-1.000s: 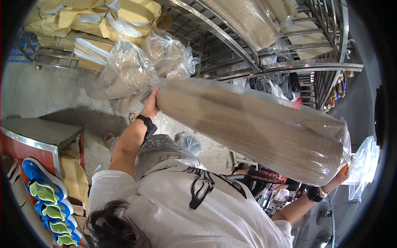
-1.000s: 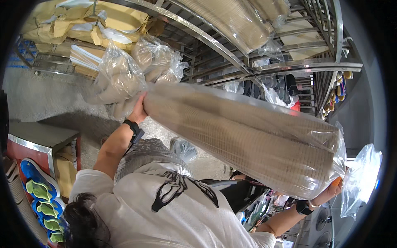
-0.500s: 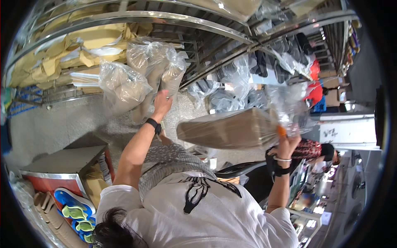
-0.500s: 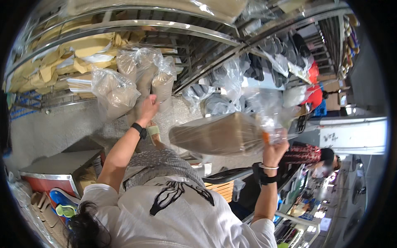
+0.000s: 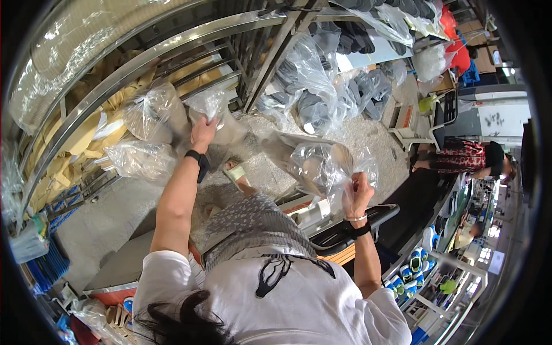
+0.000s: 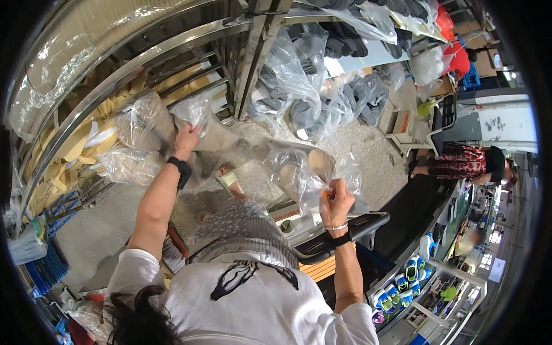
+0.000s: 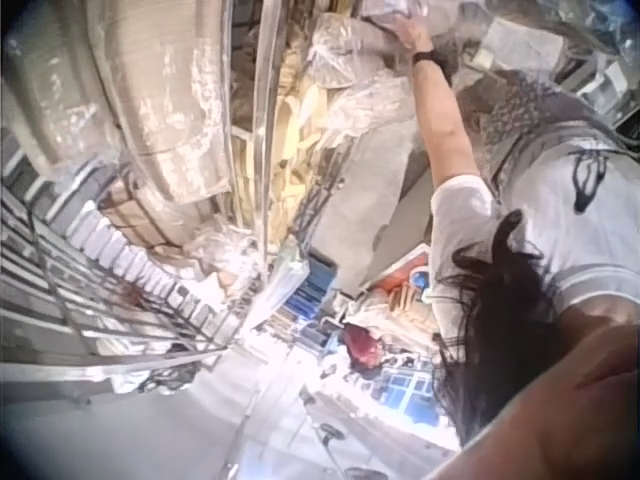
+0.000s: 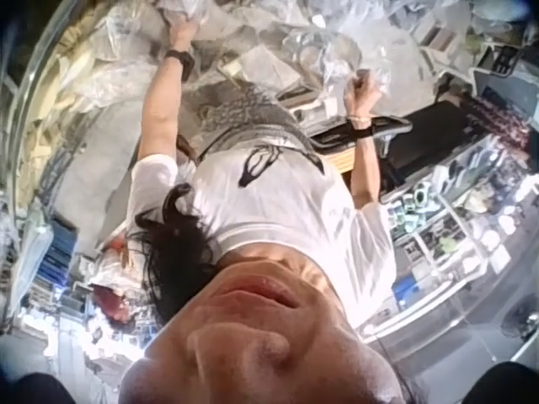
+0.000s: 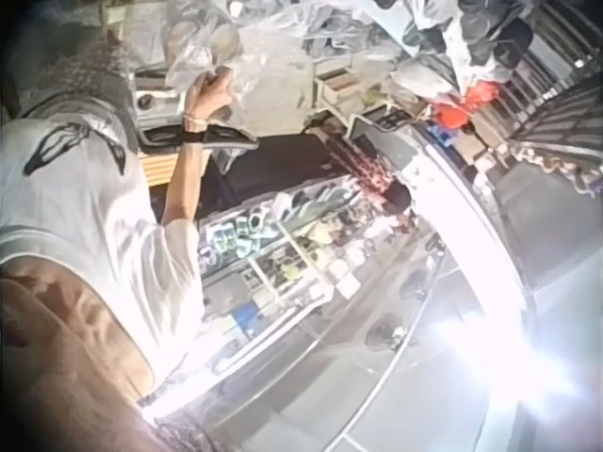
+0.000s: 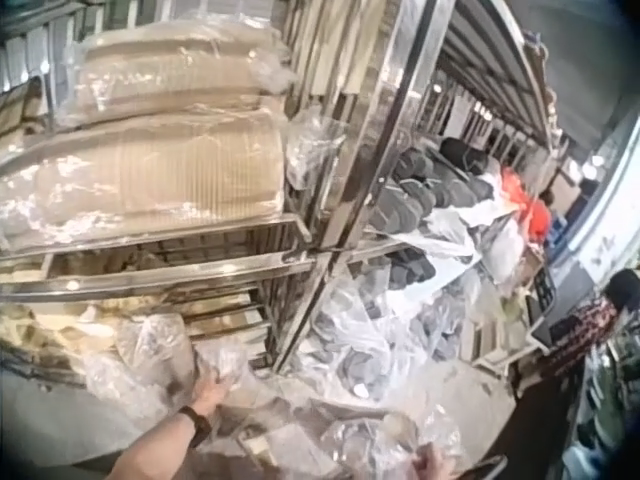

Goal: The person wraps shoe inserts in paper and stuffs them into shoes on a conveyor belt. After finishing the available inserts, they walk to a storage rack to retrieve a new pack of shoe forms.

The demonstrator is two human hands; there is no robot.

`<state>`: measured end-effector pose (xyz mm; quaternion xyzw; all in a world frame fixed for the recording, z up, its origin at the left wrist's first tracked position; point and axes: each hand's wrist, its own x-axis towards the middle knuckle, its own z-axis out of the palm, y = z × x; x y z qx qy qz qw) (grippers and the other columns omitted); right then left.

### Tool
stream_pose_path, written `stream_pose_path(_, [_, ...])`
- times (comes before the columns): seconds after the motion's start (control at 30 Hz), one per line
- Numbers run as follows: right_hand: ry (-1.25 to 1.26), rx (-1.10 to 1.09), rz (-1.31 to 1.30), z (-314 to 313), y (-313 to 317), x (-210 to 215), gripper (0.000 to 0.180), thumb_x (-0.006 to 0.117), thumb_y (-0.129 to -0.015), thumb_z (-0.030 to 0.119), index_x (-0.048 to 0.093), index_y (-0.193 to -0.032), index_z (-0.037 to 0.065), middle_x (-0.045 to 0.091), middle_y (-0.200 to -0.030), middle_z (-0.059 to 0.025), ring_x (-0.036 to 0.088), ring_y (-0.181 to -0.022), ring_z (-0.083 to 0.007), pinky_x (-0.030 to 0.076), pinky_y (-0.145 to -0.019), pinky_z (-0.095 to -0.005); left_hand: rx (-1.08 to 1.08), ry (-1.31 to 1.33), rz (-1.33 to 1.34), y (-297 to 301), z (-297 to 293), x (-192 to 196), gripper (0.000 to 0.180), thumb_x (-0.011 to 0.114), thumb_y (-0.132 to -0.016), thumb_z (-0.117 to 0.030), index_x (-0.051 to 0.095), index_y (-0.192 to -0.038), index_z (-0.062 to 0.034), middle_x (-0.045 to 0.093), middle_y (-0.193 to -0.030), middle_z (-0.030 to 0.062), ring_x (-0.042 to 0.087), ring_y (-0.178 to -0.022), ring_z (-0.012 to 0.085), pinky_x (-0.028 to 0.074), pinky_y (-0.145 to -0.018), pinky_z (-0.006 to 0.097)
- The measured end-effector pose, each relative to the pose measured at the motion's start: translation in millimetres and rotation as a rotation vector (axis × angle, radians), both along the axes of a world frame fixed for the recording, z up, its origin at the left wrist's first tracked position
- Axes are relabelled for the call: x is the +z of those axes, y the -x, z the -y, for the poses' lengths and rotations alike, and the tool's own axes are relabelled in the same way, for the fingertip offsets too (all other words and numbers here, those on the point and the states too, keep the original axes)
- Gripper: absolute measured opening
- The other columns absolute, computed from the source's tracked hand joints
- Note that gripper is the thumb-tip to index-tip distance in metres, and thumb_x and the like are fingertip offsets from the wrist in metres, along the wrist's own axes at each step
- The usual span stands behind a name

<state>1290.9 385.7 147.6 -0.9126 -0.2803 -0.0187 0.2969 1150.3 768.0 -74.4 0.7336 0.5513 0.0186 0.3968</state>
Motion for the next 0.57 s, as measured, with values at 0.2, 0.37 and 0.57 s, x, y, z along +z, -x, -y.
stream_pose_path(0.2, [0.060, -0.034, -0.110, -27.8, -29.5, -40.0, 0.025, 0.068, -0.064, 0.001, 0.050, -0.081, 0.006, 0.051, -0.060, -0.0096, 0.052, -0.052, -0.0233, 0.040, -0.049, -0.0334, -0.045, 0.258, 0.321, 51.1, 93.1, 20.4, 0.030, 0.069, -0.065, -0.015, 0.045, -0.062, 0.0023, 0.039, -0.053, 0.0090, 0.040, -0.052, 0.0099, 0.035, -0.048, 0.033])
stream_pose_path(0.37, [0.122, 0.047, -0.144, -50.0, -39.6, -57.4, 0.026, 0.070, -0.063, 0.002, 0.050, -0.080, 0.008, 0.054, -0.061, -0.0096, 0.054, -0.054, -0.0274, 0.041, -0.050, -0.0363, -0.066, 0.250, 0.351, 102.6, 133.6, 29.8, 0.034, 0.065, -0.063, -0.001, 0.031, -0.059, -0.0042, 0.029, -0.057, -0.0036, 0.029, -0.057, 0.0049, 0.024, -0.046, 0.028])
stream_pose_path(0.57, [0.188, 0.126, -0.108, -59.1, -39.8, -61.5, 0.026, 0.069, -0.064, 0.003, 0.050, -0.081, 0.007, 0.056, -0.064, -0.0108, 0.056, -0.055, -0.0274, 0.043, -0.052, -0.0375, -0.070, 0.231, 0.373, 114.6, 145.5, 64.1, 0.032, 0.062, -0.059, 0.002, 0.030, -0.059, -0.0007, 0.024, -0.056, 0.0027, 0.027, -0.053, 0.0079, 0.025, -0.044, 0.028])
